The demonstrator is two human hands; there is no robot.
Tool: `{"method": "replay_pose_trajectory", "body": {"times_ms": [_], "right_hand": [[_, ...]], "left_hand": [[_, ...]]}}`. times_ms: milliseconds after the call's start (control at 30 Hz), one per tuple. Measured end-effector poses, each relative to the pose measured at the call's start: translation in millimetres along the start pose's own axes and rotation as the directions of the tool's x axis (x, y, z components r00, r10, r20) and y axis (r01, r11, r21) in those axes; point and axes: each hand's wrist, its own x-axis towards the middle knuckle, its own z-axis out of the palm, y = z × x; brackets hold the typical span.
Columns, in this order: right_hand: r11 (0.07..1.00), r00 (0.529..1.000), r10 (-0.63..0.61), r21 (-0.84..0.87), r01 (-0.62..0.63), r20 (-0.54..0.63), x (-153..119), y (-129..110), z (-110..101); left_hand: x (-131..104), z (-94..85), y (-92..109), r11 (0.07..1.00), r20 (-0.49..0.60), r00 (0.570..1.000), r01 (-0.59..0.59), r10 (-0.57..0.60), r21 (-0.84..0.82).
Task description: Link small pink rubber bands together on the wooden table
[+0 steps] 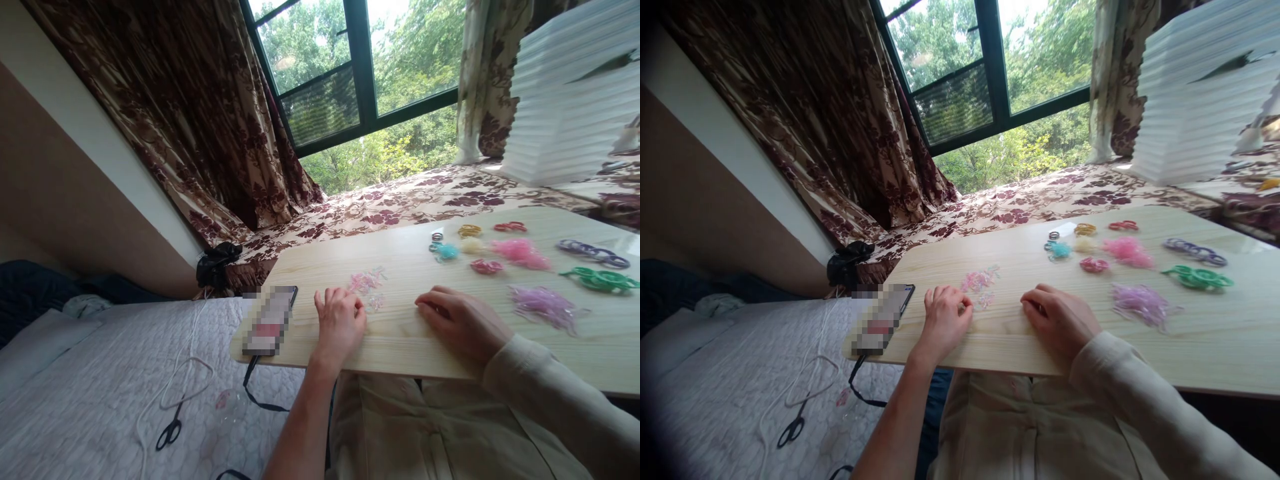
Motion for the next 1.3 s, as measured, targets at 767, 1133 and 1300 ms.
{"method": "replay_pose_trajectory", "body": {"times_ms": [767, 1133, 1300], "right_hand": [[0.984, 0.995, -0.077, 0.156, 0.087, -0.07, 3.0, 0.7, 22.1], [0.978, 0.993, -0.109, 0.172, 0.116, -0.048, 2.5, -6.5, 13.4], [0.978, 0.993, -0.112, 0.17, 0.117, -0.037, 2.5, -8.5, 10.6]], "left_hand": [[-4.9, 18.2, 29.4, 0.945, -0.127, 0.991, -0.077, 0.038, -0.318], [-6.1, 20.5, 32.6, 0.917, -0.15, 0.985, -0.137, 0.086, -0.376], [-5.6, 19.2, 33.5, 0.911, -0.149, 0.984, -0.148, 0.097, -0.385]]}}
